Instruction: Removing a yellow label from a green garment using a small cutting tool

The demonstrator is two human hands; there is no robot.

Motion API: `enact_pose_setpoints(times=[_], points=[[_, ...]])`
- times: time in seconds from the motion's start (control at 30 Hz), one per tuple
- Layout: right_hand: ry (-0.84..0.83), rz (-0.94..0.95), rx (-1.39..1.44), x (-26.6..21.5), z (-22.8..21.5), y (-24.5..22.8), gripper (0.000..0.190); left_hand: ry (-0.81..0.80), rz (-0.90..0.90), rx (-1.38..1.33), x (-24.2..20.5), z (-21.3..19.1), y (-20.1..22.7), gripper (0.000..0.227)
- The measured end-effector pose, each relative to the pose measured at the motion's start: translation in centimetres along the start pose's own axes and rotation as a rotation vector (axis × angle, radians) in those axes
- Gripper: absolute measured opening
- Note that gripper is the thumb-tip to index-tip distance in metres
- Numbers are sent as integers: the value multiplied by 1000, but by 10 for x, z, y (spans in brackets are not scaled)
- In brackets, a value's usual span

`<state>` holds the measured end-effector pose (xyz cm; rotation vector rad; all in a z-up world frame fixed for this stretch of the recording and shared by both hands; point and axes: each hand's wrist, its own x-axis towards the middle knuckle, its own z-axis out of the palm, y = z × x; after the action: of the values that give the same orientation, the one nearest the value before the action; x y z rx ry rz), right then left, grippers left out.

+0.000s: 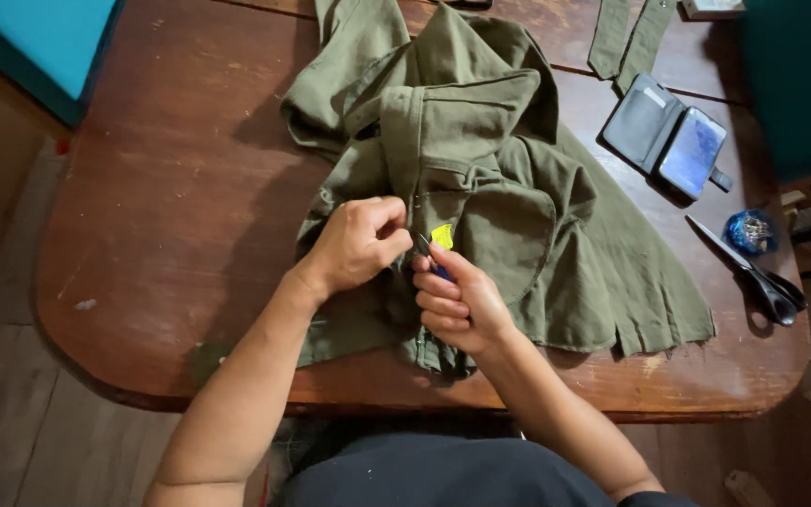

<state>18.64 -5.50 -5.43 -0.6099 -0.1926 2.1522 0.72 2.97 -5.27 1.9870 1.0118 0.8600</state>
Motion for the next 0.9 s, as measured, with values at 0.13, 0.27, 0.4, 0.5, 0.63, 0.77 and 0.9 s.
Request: enact_pose_setpoints(times=[0.13, 0.27, 0.4, 0.5, 0.63, 0.77, 0.9], points=[[4, -11, 8, 0, 2, 3, 25, 21, 27, -24, -1, 5, -5, 25], [12, -45, -8, 0, 6, 3, 25, 48, 7, -33, -1, 4, 1, 24], [28, -71, -20, 2, 8, 9, 25, 67, 6, 0, -5, 1, 5, 23], [25, -88, 5, 1, 11, 14, 24, 107, 15, -3, -5, 5, 2, 21], [0, -99, 14, 5, 14, 17, 23, 138, 26, 0, -7, 3, 2, 20], [2, -117, 16, 8, 10, 18, 26, 154, 14, -25, -7, 5, 1, 20], [-18, -119, 35, 9, 7, 20, 26, 166, 24, -25, -5, 10, -5, 21]])
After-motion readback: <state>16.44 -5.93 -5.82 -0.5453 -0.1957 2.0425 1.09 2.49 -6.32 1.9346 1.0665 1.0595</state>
